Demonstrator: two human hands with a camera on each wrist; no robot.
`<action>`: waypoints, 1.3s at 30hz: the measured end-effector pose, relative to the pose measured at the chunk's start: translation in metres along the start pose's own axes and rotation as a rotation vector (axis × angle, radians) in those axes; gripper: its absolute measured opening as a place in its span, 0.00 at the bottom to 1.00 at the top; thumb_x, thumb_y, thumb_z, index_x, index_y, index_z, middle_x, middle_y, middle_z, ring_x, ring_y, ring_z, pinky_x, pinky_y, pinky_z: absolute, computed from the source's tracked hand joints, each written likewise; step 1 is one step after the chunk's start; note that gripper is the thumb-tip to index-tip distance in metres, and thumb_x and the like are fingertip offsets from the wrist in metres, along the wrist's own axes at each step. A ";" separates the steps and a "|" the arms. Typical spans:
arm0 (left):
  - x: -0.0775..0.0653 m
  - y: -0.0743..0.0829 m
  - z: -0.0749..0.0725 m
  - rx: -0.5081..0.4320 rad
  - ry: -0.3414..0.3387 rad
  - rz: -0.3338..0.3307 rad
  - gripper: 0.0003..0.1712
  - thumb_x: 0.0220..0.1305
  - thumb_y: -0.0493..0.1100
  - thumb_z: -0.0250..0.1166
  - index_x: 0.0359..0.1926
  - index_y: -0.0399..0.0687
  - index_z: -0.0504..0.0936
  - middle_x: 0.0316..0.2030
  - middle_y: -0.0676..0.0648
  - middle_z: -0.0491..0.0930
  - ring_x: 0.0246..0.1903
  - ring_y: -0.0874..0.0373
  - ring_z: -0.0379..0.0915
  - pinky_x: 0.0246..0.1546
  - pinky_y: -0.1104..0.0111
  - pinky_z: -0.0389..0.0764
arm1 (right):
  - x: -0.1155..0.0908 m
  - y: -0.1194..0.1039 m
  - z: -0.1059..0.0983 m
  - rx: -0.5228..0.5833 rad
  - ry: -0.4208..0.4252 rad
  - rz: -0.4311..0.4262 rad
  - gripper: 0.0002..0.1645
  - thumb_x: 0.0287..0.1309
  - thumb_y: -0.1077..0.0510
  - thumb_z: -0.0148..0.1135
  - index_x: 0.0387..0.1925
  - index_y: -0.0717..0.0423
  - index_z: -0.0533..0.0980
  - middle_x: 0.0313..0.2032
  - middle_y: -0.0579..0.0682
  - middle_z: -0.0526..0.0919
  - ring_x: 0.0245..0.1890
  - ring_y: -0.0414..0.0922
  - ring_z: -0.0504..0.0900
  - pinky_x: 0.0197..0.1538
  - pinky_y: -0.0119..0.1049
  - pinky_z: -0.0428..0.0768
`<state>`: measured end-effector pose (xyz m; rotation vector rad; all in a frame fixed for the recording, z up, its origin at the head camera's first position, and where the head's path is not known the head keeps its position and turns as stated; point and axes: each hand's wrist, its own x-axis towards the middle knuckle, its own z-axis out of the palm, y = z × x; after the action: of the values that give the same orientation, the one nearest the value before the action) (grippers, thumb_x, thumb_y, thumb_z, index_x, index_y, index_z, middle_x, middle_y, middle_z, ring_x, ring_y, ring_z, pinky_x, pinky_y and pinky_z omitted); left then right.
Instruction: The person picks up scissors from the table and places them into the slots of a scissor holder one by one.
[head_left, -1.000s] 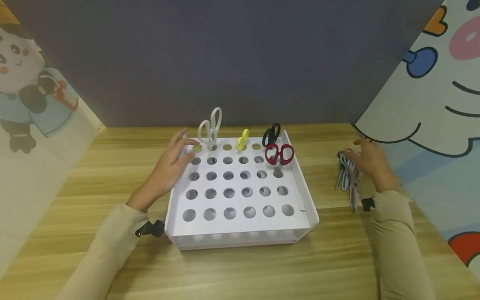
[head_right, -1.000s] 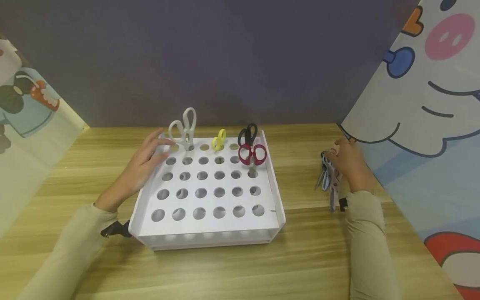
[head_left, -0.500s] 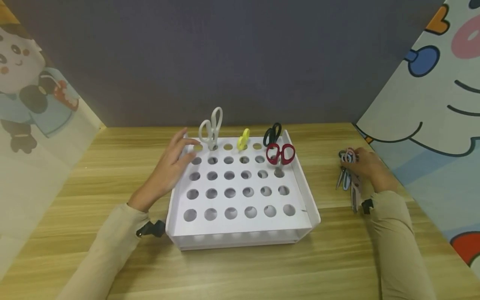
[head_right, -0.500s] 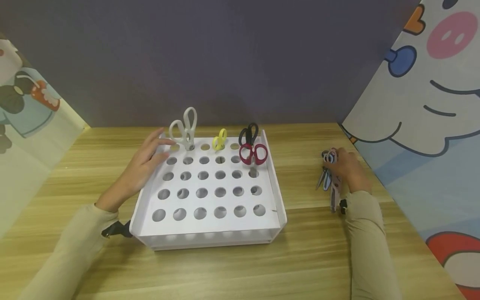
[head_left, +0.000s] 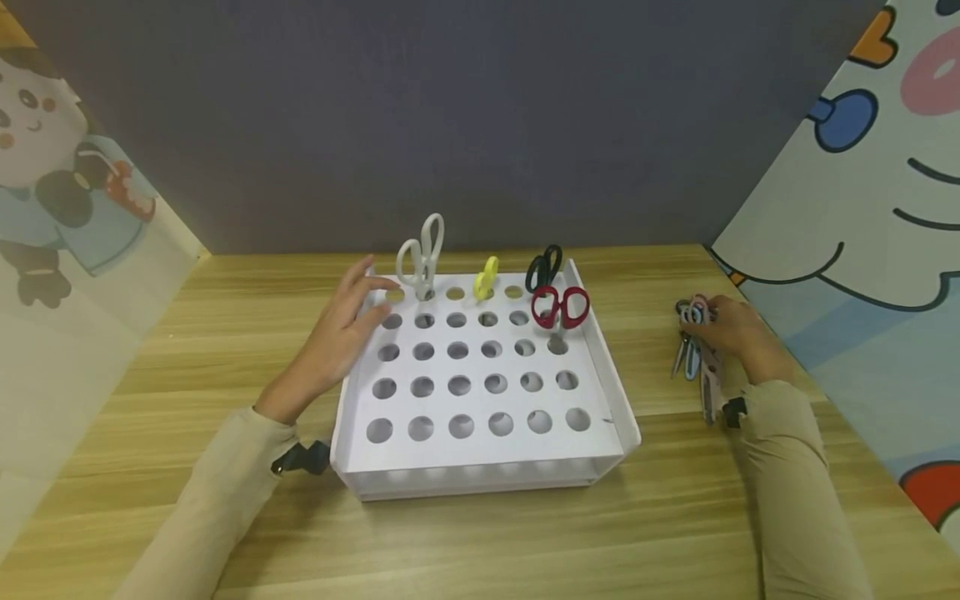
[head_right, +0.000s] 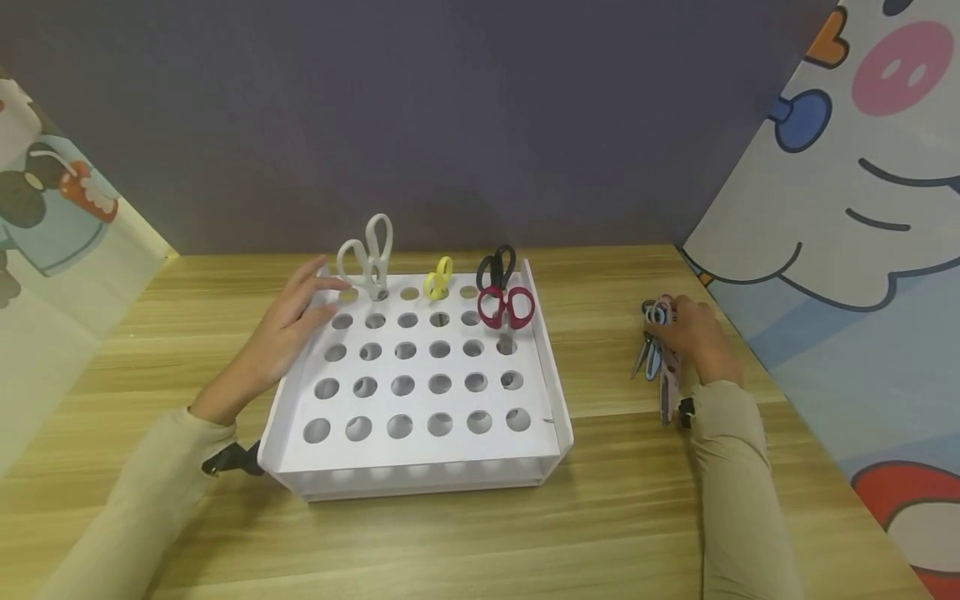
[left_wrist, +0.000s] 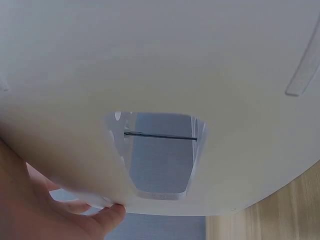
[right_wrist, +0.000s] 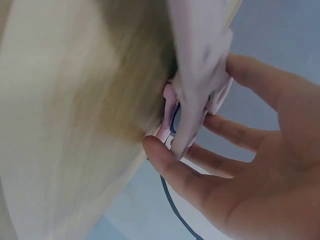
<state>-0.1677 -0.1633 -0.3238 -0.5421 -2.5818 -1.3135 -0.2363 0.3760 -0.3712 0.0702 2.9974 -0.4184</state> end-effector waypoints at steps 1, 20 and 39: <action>0.000 0.000 0.000 0.000 0.000 0.000 0.16 0.65 0.45 0.50 0.50 0.45 0.72 0.68 0.53 0.43 0.66 0.46 0.40 0.59 0.39 0.44 | 0.000 0.000 0.000 0.002 0.006 -0.002 0.49 0.53 0.35 0.52 0.57 0.75 0.57 0.51 0.77 0.64 0.49 0.71 0.63 0.47 0.62 0.66; 0.000 0.000 0.001 0.009 0.006 0.009 0.16 0.64 0.45 0.50 0.50 0.45 0.73 0.68 0.51 0.44 0.66 0.46 0.40 0.59 0.40 0.44 | -0.012 -0.009 -0.012 0.036 0.245 -0.122 0.37 0.49 0.36 0.58 0.39 0.69 0.74 0.18 0.59 0.76 0.15 0.49 0.67 0.16 0.39 0.63; -0.001 0.001 -0.001 0.012 0.002 -0.005 0.16 0.65 0.46 0.49 0.50 0.46 0.73 0.68 0.52 0.43 0.66 0.46 0.40 0.59 0.39 0.45 | -0.025 -0.039 -0.034 0.056 0.446 -0.200 0.32 0.46 0.40 0.63 0.39 0.66 0.76 0.21 0.59 0.76 0.15 0.48 0.66 0.19 0.38 0.61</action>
<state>-0.1667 -0.1638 -0.3226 -0.5322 -2.5894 -1.2989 -0.2178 0.3476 -0.3258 -0.1550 3.4468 -0.5744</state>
